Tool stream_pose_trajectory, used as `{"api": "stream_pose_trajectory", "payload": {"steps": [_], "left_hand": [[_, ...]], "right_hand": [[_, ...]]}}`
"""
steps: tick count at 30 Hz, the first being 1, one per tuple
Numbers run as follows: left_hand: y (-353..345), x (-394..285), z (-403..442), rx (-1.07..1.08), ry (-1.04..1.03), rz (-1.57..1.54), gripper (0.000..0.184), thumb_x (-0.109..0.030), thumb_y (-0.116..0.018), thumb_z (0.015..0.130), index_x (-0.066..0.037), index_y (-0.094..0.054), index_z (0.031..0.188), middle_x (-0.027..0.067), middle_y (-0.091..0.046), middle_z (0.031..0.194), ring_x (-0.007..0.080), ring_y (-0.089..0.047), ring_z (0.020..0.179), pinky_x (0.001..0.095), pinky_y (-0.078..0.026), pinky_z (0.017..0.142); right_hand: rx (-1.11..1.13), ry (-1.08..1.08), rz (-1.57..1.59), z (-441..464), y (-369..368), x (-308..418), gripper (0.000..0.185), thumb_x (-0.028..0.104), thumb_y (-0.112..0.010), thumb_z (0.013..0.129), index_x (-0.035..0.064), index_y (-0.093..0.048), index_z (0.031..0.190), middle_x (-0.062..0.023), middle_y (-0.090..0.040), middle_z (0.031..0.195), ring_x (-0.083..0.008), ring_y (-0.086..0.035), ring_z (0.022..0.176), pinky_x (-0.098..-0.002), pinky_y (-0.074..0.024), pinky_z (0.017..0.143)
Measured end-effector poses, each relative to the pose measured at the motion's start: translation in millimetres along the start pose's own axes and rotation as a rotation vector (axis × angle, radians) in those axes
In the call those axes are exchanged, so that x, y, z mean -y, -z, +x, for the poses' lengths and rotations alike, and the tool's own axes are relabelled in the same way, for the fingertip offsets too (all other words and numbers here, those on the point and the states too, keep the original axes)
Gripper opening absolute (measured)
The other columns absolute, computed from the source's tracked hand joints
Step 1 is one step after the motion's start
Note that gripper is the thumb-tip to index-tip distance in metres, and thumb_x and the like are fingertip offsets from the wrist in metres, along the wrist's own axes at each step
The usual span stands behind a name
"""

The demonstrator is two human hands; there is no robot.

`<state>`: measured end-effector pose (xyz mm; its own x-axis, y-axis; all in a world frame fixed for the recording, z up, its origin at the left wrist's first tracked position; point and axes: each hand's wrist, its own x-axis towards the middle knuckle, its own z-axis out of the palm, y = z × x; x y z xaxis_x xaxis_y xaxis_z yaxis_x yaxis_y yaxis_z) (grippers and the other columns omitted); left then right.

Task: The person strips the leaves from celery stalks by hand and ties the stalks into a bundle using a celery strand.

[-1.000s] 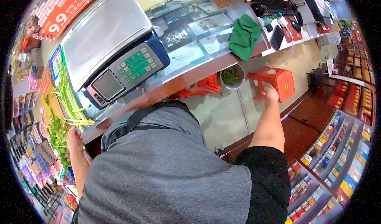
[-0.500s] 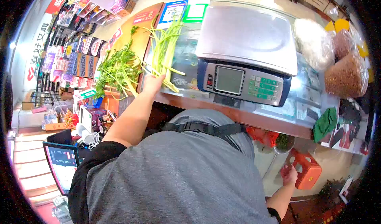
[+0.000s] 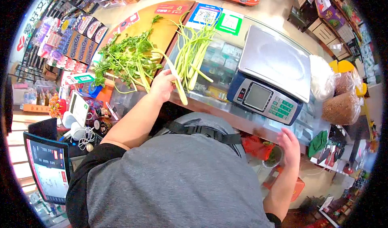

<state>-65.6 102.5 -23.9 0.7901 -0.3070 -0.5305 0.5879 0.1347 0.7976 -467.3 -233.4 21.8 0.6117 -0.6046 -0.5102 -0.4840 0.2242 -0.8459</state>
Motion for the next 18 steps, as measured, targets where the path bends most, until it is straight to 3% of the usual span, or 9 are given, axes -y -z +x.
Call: {"api": "stream_pose_trajectory", "payload": {"steps": [2,6,8,12,16,18], "left_hand": [[11,-7,8,0.17,-0.003,-0.128,0.043,0.005,-0.059,0.081,-0.001,-0.046,0.121,0.0091,-0.062,0.103,0.0181,-0.064,0.085,0.0307,-0.053,0.071],[-16,-55,-27,0.334,-0.146,-0.16,0.039,0.005,-0.056,0.084,-0.005,-0.048,0.121,0.0064,-0.062,0.104,0.0162,-0.063,0.088,0.029,-0.052,0.075],[-27,-72,-41,0.435,-0.177,-0.229,0.045,0.007,-0.058,0.083,-0.004,-0.044,0.124,0.0085,-0.06,0.103,0.0188,-0.062,0.092,0.0325,-0.051,0.082],[-33,-83,-53,0.56,-0.24,-0.289,0.041,0.005,-0.054,0.085,-0.007,-0.046,0.123,0.0098,-0.06,0.109,0.0229,-0.061,0.1,0.0363,-0.049,0.088],[-27,-90,-50,0.629,-0.246,-0.323,0.034,0.0,-0.053,0.088,-0.007,-0.049,0.121,0.01,-0.061,0.11,0.0239,-0.06,0.105,0.0364,-0.047,0.092],[-21,-90,-43,0.615,-0.209,-0.34,0.03,-0.003,-0.053,0.09,-0.007,-0.051,0.12,0.0098,-0.062,0.11,0.0229,-0.06,0.104,0.0352,-0.046,0.091]], "right_hand": [[0.094,0.063,-0.07,14,-68,51,0.035,0.02,-0.057,0.093,0.0038,-0.057,0.124,-0.0053,-0.066,0.106,-0.0132,-0.061,0.094,-0.0254,-0.0477,0.078],[0.529,0.205,-0.092,42,-192,118,0.037,0.02,-0.057,0.093,0.0031,-0.056,0.126,-0.0064,-0.065,0.112,-0.015,-0.061,0.098,-0.0289,-0.047,0.085],[0.659,0.35,-0.158,41,-250,142,0.038,0.019,-0.056,0.093,0.0032,-0.055,0.127,-0.0069,-0.064,0.114,-0.0142,-0.06,0.098,-0.0286,-0.047,0.085],[0.74,0.276,-0.089,23,-318,162,0.033,0.015,-0.057,0.092,0.0022,-0.056,0.122,-0.0032,-0.065,0.103,-0.0118,-0.06,0.091,-0.0282,-0.0471,0.081],[0.771,0.165,-0.117,29,-318,163,0.026,0.012,-0.058,0.091,0.0029,-0.057,0.115,-0.0005,-0.065,0.095,-0.009,-0.059,0.086,-0.028,-0.0478,0.076],[0.596,0.331,-0.365,27,-318,163,0.026,0.01,-0.058,0.09,0.0027,-0.057,0.115,-0.0044,-0.066,0.094,-0.0137,-0.061,0.087,-0.0306,-0.0486,0.076]]}}
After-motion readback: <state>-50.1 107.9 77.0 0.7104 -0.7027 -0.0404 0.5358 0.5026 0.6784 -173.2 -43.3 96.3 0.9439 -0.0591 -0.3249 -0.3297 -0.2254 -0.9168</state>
